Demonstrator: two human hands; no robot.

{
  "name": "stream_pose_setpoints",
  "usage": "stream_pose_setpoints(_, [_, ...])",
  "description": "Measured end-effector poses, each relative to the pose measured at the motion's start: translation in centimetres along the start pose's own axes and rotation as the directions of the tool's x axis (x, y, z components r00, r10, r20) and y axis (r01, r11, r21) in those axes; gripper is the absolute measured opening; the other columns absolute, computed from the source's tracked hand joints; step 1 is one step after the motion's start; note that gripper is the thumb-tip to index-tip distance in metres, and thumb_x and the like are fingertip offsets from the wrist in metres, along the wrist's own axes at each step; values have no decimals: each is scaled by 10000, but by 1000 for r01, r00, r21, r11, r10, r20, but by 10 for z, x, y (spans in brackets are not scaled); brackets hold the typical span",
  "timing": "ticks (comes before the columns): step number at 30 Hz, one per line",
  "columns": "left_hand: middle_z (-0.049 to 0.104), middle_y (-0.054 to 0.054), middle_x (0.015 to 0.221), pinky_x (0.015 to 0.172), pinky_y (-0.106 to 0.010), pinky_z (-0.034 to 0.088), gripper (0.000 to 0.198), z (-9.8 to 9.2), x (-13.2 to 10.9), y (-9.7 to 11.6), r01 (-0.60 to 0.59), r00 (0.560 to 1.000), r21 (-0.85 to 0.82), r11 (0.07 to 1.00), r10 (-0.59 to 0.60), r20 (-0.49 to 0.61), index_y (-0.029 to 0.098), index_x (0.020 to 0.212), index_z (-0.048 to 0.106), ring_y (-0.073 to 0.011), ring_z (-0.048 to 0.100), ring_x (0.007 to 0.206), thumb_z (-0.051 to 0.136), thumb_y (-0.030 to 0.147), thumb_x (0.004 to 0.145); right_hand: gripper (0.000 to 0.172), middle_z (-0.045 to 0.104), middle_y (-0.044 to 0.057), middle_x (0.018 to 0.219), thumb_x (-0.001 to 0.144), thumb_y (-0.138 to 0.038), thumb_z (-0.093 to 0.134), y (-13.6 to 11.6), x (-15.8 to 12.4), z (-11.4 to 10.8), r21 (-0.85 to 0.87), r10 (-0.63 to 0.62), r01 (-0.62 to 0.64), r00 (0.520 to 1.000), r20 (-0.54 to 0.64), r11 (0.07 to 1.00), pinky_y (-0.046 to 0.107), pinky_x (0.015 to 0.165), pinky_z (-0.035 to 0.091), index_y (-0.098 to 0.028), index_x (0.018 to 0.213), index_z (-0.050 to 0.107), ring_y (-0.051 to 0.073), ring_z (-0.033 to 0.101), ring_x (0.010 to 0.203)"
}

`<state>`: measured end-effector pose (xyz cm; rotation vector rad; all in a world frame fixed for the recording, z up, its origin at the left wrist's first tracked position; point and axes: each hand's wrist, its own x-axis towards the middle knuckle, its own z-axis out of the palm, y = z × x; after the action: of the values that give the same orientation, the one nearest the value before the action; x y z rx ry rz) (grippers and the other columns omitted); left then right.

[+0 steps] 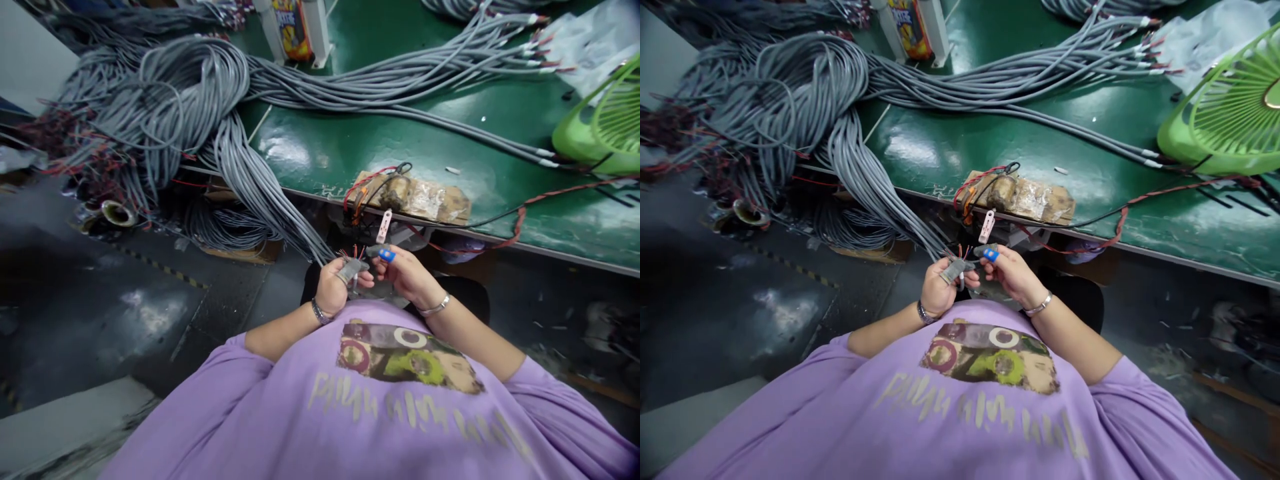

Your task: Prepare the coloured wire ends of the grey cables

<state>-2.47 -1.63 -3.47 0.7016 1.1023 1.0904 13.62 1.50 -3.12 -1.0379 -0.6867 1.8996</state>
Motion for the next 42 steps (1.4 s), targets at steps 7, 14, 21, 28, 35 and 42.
stream_pose_setpoints(7, [720,-68,666,558,-271,525,382,1,0,-2,23,996,47,999,-27,82,142,804,618,-200,701,584,721,503,730,331,520,-52,554,699,-427,793,-6,-2,18,-114,-60,85,976,211,990,263,477,393,-202,869,621,94,450,466])
stream_pose_setpoints(14, [714,-52,651,555,-260,511,364,-1,-1,-1,7,999,77,997,-10,41,150,795,609,-202,705,601,721,491,732,377,492,-49,518,633,-497,809,-4,-2,27,-194,-95,111,991,90,975,253,464,354,-194,722,603,84,417,457])
stream_pose_setpoints(21, [715,-52,668,589,-275,538,384,1,4,-2,-8,999,34,999,9,-30,155,829,613,-216,721,654,707,515,733,336,579,-31,651,618,-409,828,7,1,23,-164,-154,142,986,-63,976,234,535,377,-168,740,628,76,462,561])
stream_pose_setpoints(28, [694,-37,623,587,-275,539,423,4,2,2,41,995,-69,997,-47,-87,163,809,577,-211,715,625,753,513,653,327,600,-25,652,566,-358,863,6,5,20,-112,-105,95,991,-81,989,236,533,374,-171,710,636,82,481,562])
stream_pose_setpoints(35, [677,-51,580,458,-246,489,430,4,0,4,150,985,-120,981,-138,106,141,725,581,-161,629,447,793,494,604,282,472,-74,529,646,-341,792,-1,6,20,52,101,-112,977,189,992,261,437,379,-192,745,575,108,482,421])
stream_pose_setpoints(42, [659,-24,566,467,-251,498,407,2,0,3,89,996,-100,991,-88,11,156,741,558,-150,620,438,757,496,639,354,548,-36,628,623,-406,830,-1,6,18,57,36,-39,999,38,998,218,470,381,-170,741,593,68,440,508])
